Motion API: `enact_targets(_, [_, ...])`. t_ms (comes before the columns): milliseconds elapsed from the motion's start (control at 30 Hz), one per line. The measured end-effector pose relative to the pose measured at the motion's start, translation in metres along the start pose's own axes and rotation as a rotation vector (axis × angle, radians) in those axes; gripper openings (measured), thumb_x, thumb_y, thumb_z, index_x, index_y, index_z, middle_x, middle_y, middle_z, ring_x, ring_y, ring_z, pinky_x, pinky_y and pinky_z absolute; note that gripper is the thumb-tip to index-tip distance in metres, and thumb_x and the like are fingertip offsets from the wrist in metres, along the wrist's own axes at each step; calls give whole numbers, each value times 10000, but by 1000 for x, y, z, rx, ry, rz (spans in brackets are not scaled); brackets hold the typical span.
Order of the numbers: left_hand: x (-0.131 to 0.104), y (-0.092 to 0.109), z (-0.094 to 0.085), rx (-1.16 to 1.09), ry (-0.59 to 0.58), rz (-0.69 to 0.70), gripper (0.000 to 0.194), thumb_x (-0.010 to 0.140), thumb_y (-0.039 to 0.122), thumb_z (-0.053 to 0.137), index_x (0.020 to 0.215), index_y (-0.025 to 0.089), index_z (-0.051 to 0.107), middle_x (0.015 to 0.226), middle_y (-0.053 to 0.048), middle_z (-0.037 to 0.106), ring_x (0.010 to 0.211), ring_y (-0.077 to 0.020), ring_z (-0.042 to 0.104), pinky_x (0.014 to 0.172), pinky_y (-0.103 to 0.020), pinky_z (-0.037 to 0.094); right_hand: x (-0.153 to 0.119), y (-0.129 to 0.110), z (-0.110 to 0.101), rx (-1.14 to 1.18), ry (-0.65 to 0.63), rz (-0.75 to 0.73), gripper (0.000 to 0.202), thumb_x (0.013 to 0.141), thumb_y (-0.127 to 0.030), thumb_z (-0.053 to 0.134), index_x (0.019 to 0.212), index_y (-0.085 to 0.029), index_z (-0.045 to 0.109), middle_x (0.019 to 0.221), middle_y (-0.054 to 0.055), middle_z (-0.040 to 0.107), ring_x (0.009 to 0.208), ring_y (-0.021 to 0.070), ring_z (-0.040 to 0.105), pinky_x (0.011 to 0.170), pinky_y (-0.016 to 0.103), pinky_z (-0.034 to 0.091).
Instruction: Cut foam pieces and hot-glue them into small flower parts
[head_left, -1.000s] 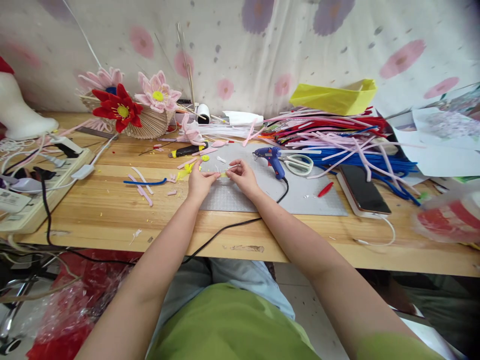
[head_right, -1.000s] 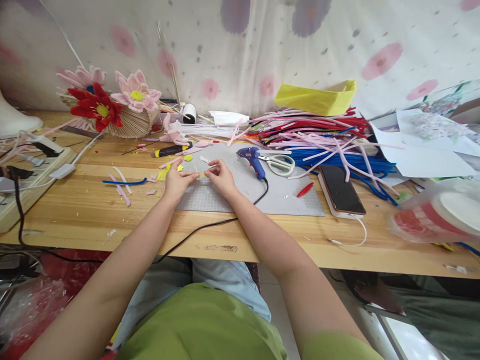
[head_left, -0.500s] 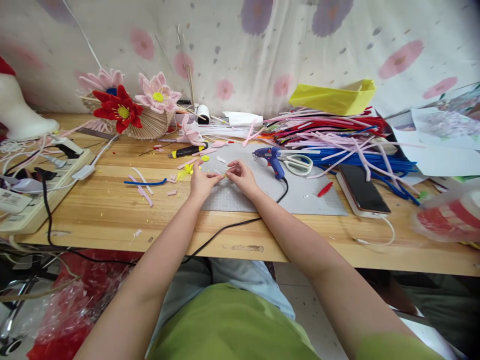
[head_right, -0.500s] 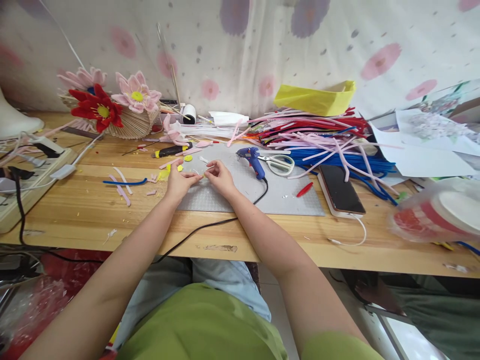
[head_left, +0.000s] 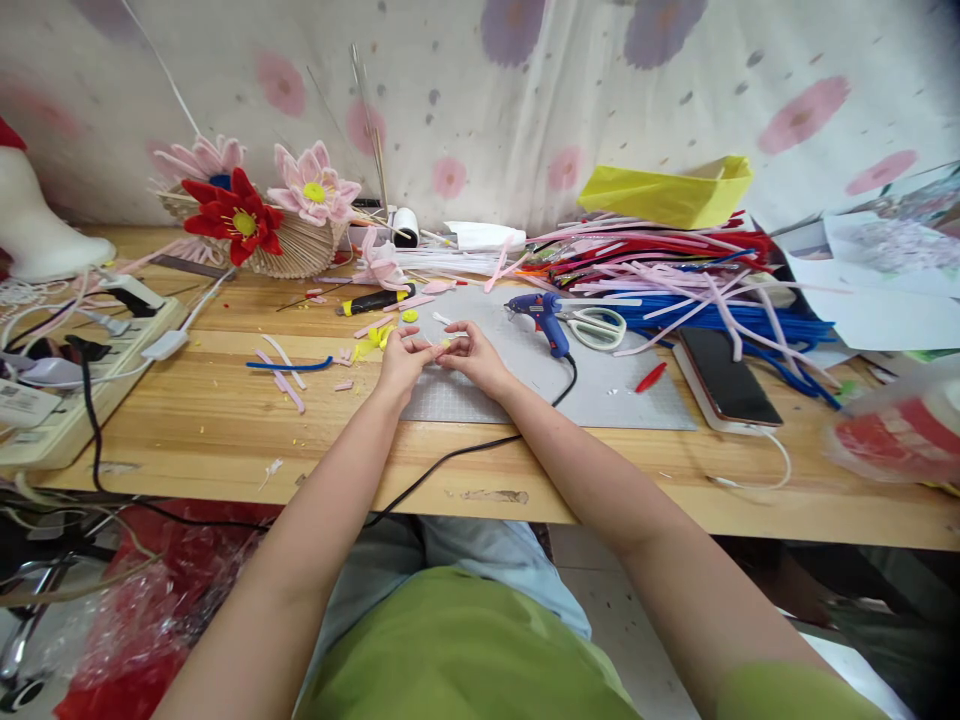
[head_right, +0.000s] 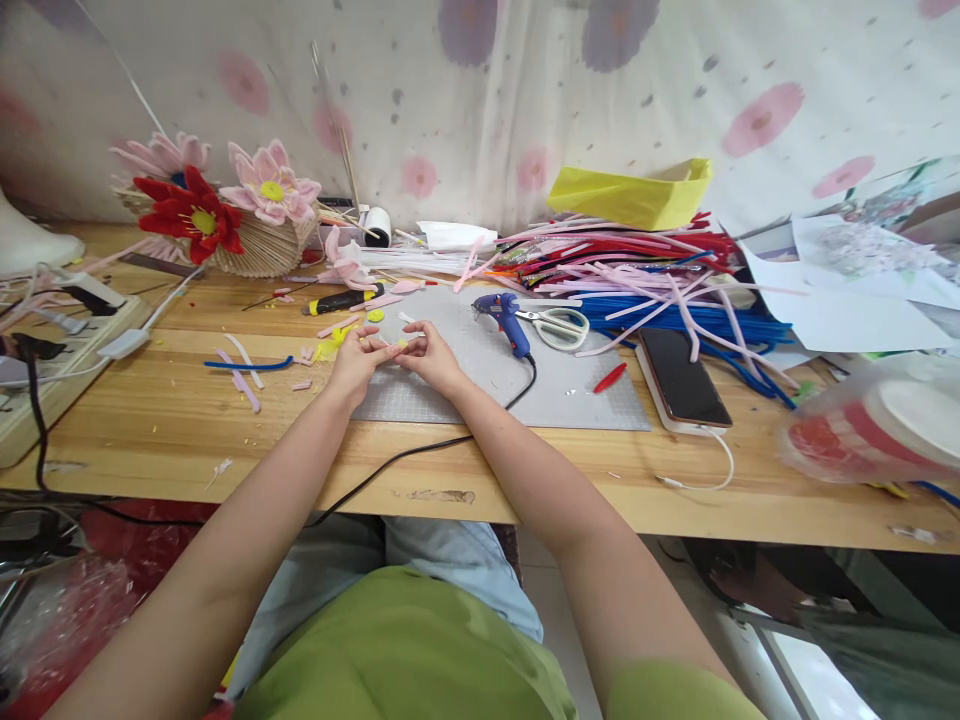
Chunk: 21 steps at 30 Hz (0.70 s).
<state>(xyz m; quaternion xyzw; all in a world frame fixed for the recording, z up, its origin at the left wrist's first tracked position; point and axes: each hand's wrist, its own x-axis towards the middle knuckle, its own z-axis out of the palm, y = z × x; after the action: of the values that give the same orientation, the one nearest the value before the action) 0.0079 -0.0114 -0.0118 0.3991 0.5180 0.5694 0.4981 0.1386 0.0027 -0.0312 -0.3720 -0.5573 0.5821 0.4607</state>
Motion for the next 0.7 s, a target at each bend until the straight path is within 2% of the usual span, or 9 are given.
enact_targets(233, [-3,4,0,29,-51,-28,637,498,244,819,1031,160,479,666,32,606,660,-125,601,765,-310,473,2,2,-2,18,40,-2,516,533,-290,732,938,-222,420,608,-100,582,571,100,582,630,274,476])
enact_targets(467, [-7,13,6,-97,-59,-100,616,648,305,745,1167,128,467,795,-47,657,820,-179,655,758,-319,514,1,-2,-3,101,101,23,497,551,-290,726,922,-227,403,583,-104,580,562,106,595,642,280,485])
enact_targets(567, [-8,12,7,-121,-74,-86,609,668,263,725,1195,118,457,770,-38,664,754,-162,659,766,-327,523,1,-3,-3,113,104,39,509,545,-288,731,914,-228,386,574,-102,583,567,115,605,639,280,486])
enact_targets(700, [-7,6,7,-80,-59,-72,673,595,158,768,1198,141,469,768,-34,686,712,-152,664,832,-332,510,2,0,-4,102,104,36,520,560,-301,726,924,-231,361,588,-94,578,588,126,612,644,284,487])
